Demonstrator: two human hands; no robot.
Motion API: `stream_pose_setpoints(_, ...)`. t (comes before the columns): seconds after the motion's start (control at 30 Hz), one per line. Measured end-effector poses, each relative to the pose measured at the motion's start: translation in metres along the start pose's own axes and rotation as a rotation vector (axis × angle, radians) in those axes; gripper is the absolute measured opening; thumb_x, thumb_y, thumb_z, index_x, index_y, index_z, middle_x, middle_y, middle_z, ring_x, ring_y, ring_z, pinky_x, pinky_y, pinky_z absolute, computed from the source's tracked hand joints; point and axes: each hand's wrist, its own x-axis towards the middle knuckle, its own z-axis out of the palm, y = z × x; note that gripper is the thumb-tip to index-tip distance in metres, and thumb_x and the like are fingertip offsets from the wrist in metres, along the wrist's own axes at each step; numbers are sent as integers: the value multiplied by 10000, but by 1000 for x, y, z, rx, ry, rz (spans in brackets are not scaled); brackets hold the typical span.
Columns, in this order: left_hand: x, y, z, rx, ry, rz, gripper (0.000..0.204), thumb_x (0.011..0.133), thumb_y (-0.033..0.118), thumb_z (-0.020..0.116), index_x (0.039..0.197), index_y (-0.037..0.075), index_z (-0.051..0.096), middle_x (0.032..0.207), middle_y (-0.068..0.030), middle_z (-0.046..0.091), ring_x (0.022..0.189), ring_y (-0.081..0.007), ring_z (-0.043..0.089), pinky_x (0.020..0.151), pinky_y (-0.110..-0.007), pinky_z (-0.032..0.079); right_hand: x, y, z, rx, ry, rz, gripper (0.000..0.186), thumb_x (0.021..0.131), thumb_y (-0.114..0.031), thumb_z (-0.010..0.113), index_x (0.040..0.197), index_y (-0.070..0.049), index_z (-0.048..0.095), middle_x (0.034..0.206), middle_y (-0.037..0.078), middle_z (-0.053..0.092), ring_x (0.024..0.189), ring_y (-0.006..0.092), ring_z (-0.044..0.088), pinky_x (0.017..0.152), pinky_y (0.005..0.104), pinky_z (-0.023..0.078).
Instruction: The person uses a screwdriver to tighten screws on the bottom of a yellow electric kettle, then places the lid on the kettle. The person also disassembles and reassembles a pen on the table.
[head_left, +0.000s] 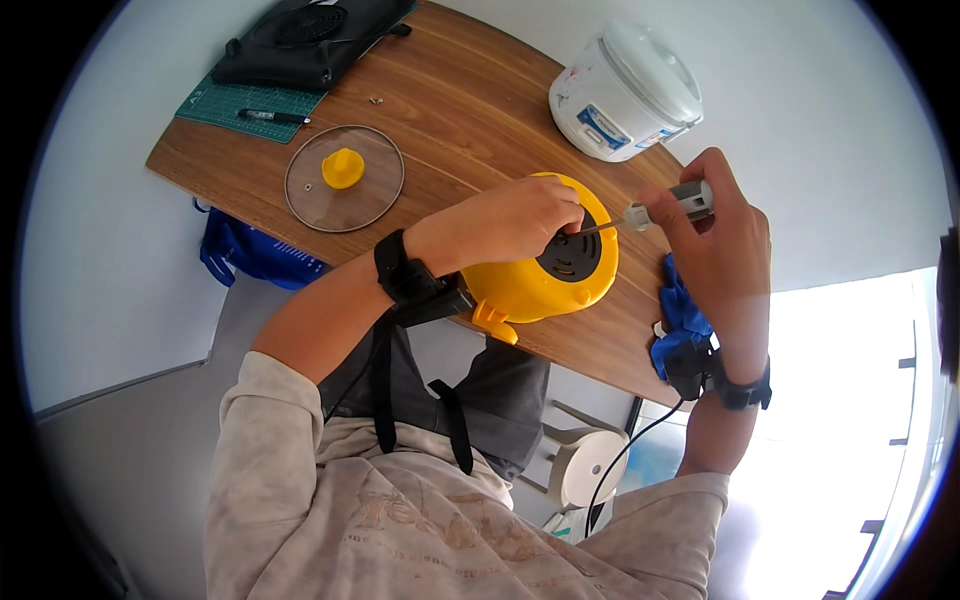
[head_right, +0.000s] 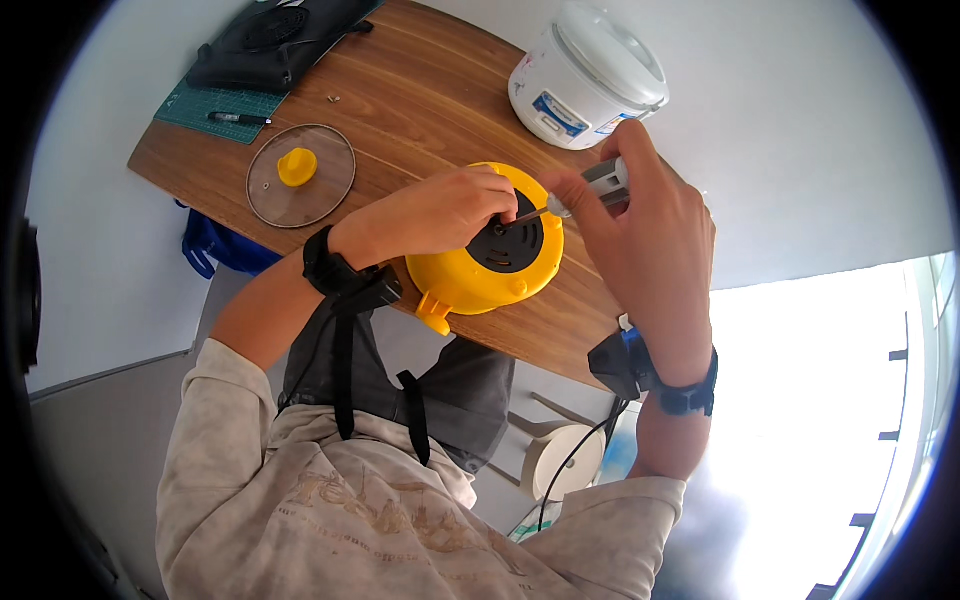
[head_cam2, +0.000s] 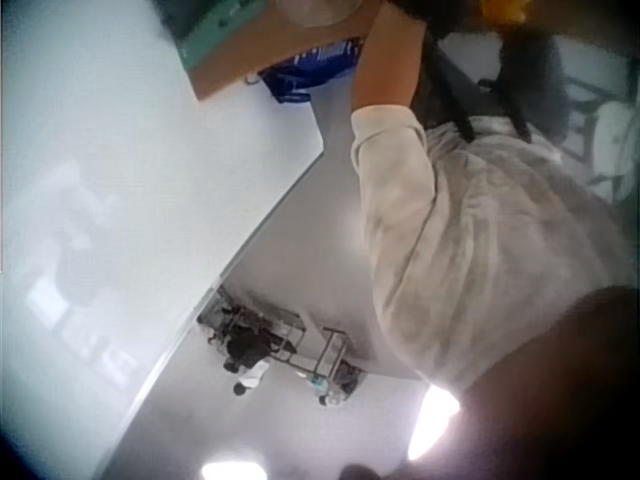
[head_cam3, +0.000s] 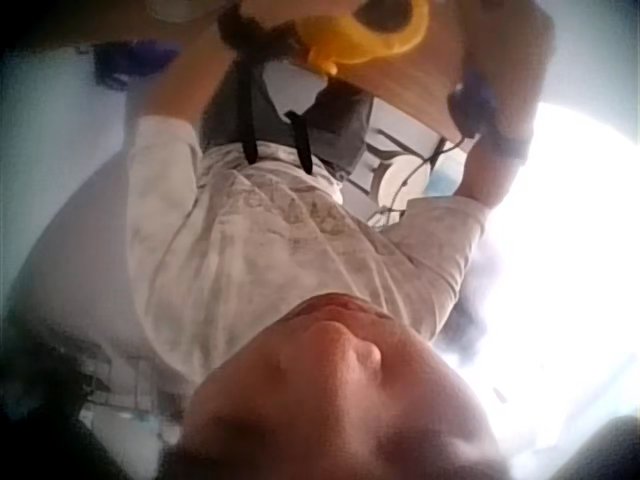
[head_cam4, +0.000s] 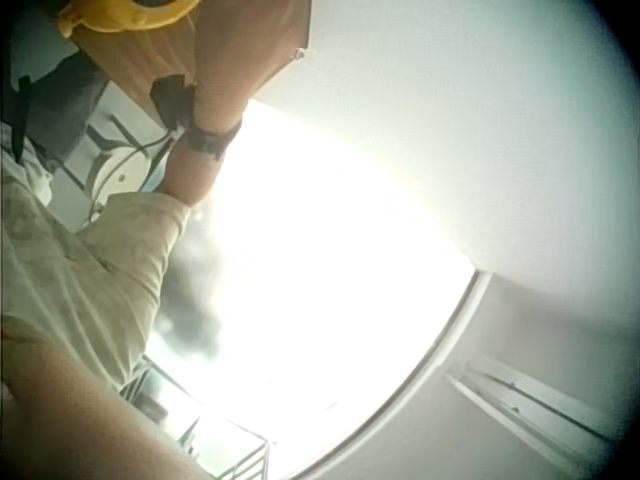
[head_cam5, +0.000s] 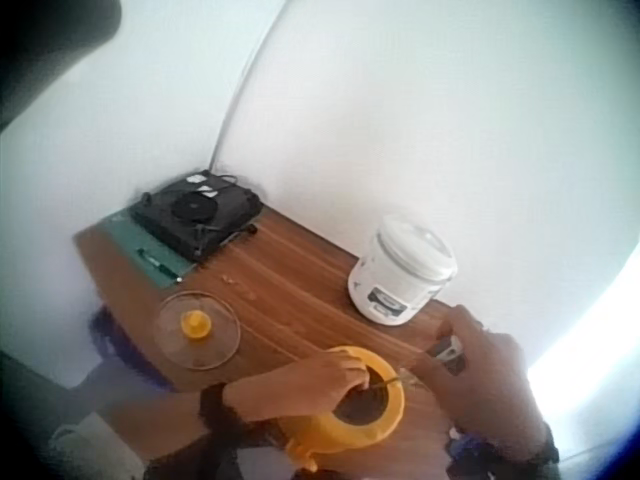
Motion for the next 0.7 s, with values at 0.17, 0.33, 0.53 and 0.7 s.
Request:
stream_pose_setpoints(0.17,0,1,-1,13,5,13,255,851,-51,713,1096,13,681,1144,-136,690,1144,-267,626,1037,-327,497,1,11,3,264,36,-149,262,893,-187,752,1015,-78,547,836,98,711,717,198,679,664,301,537)
stream_pose_setpoints(0.33,1,-2,3,-34,2,-15,223,881,-54,668,1094,13,680,1131,-134,691,1132,-272,627,1029,-334,498,3,16,4,322,7,-240,292,879,-205,767,1058,-85,569,855,92,723,712,186,675,682,300,536)
stream_pose_setpoints(0.53,0,-3,3,-54,7,-21,197,891,-57,639,1072,7,682,1117,-132,690,1133,-276,619,1026,-340,495,1,7,0,153,8,-73,243,866,-225,783,960,-70,621,775,83,713,604,195,656,654,305,538)
stream_pose_setpoints(0.7,0,-4,5,-32,19,9,243,860,-64,676,1093,4,691,1136,-128,686,1158,-271,607,1036,-341,490,0,9,-3,227,4,-78,261,853,-227,793,946,-63,612,771,93,700,628,214,660,678,331,544)
